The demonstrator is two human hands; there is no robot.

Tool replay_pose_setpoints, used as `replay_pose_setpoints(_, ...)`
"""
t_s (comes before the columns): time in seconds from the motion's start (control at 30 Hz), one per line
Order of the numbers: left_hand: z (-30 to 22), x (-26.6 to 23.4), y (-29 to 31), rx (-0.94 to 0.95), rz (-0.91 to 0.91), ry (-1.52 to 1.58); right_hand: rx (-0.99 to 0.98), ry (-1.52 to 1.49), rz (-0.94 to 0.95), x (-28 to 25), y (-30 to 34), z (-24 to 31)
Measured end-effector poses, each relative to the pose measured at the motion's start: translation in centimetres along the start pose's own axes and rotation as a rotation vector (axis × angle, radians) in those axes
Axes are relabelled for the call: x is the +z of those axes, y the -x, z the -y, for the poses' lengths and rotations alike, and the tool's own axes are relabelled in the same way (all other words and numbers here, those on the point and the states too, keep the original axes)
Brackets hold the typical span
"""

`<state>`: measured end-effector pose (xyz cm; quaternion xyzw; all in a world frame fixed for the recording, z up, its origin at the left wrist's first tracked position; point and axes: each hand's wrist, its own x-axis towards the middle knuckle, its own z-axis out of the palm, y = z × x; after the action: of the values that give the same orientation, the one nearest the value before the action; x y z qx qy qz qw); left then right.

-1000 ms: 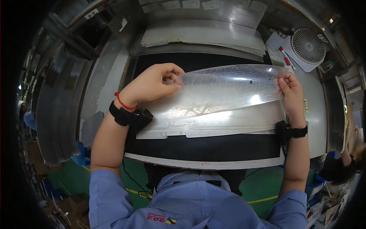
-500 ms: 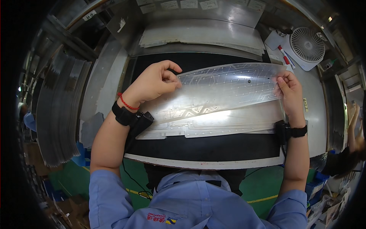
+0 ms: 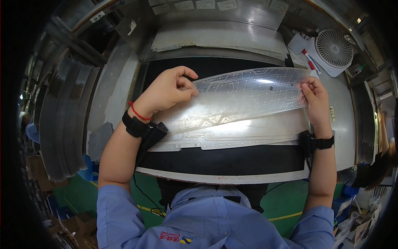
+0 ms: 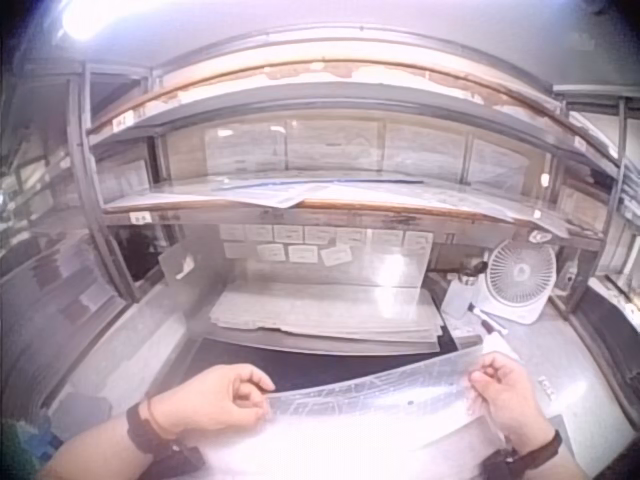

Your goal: Manually aligning and stacking clear plastic membrane layers for an electronic keyboard.

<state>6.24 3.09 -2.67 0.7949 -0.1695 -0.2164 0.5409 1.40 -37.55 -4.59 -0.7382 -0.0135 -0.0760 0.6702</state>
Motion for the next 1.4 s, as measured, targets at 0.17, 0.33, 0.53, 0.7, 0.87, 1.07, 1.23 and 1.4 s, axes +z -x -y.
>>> replay_pose_setpoints(0.17, 0.1, 0.1, -0.2, -0.018, -0.038, 0.012, 0.006, 0.0, -0.008, 0.1, -0.1, 0.1)
replay_pose_setpoints(0.33, 0.5, 0.3, -0.1, 0.045, -0.027, -0.065, 0.018, -0.007, -0.007, 0.1, -0.1, 0.1)
replay_pose_setpoints(0.53, 0.6, -0.4, -0.3, -0.001, -0.167, 0.022, 0.009, 0.034, -0.036, -0.1, -0.2, -0.2)
replay_pose_setpoints(0.7, 3.5, -4.6, -1.2, 0.053, -0.403, 0.056, 0.036, 0.079, -0.091, -1.0, -0.3, 0.0)
replay_pose_setpoints(0.87, 4.9, -6.6, -1.5, -0.101, -0.487, 0.217, 0.039, 0.052, -0.115, -1.5, -0.6, -0.1)
replay_pose_setpoints(1.07, 3.7, -5.3, -1.4, -0.117, -0.339, 0.316, 0.006, -0.023, -0.163, -3.0, -0.9, -1.0)
replay_pose_setpoints(1.23, 4.9, -6.0, -1.5, -0.049, -0.303, 0.295, 0.053, -0.068, -0.28, -1.9, -0.9, 0.1)
replay_pose_setpoints(1.4, 4.5, -6.5, -1.3, 0.016, -0.338, 0.256, 0.048, 0.023, -0.269, -2.9, -0.6, 0.3)
